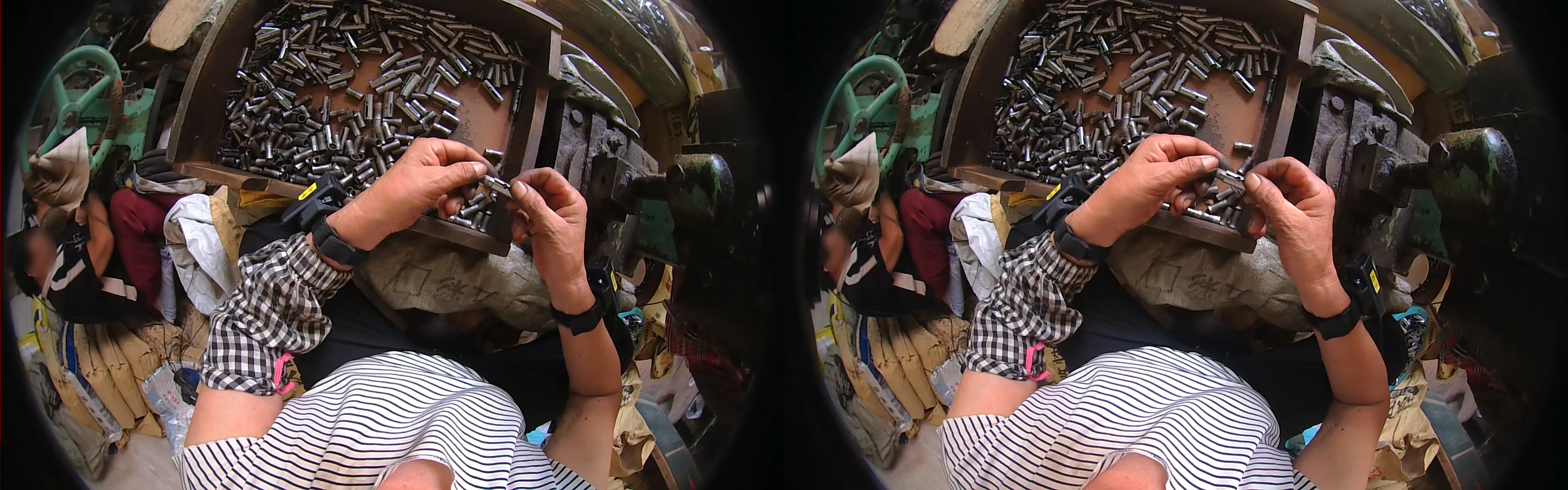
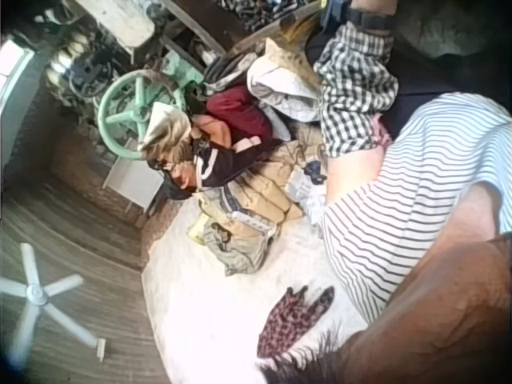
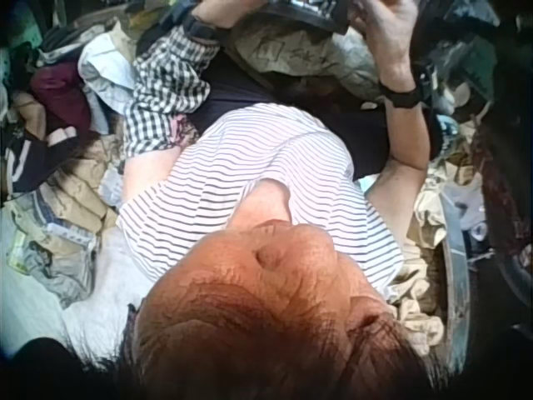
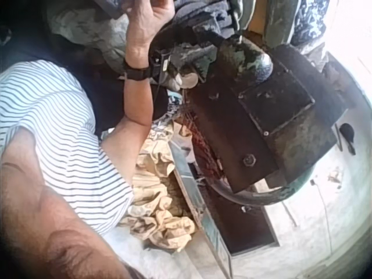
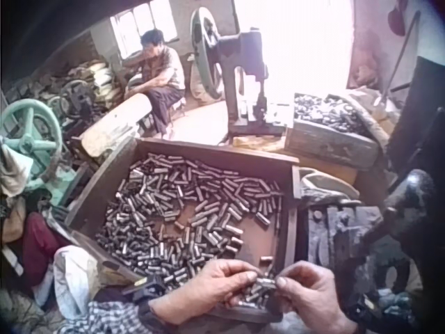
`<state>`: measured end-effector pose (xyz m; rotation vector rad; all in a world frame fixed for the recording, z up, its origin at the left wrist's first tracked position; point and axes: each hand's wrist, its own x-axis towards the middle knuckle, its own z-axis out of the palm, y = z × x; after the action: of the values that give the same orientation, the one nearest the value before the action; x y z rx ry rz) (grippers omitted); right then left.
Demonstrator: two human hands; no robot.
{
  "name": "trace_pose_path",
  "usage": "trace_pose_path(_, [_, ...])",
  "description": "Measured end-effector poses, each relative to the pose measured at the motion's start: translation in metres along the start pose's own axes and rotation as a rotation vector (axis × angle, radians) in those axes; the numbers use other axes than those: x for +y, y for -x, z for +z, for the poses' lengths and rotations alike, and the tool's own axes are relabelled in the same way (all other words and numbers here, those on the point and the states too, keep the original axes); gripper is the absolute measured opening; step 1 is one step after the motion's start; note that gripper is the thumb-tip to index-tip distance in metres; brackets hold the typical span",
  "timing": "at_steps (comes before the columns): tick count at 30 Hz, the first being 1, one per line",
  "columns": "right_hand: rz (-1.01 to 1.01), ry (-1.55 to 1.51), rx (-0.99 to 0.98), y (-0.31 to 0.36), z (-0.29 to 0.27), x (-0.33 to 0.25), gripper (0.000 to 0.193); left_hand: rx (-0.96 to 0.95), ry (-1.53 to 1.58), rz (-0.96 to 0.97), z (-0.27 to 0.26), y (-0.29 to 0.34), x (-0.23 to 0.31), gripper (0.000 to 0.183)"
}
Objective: Inspecting and inserting small metal components into a press machine.
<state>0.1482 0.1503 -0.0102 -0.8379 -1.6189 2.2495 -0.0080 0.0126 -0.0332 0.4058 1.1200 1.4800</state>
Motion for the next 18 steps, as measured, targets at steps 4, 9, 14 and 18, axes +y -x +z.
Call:
trace_pose_path(4, [-0.019, -0.020, 0.032, 0.002, 0.001, 0.000, 0.011, 0.051, 0.032, 0.011, 0.006, 0.003, -0.001, 0.022])
trace_pose_path(9, [0.041, -0.080, -0.015, -0.001, -0.001, -0.004, 0.013, 0.089, -0.141, 0.020, 0.020, 0.007, 0.002, 0.021])
trace_pose_path(14, [0.302, -0.426, -0.345, -0.001, -0.003, -0.017, 0.032, -0.298, 0.015, -0.138, 0.018, 0.016, 0.019, 0.034])
trace_pose_path(18, [0.248, -0.165, -0.373, 0.000, 0.003, -0.023, 0.056, -0.449, -0.177, 0.010, 0.012, 0.022, 0.026, 0.057])
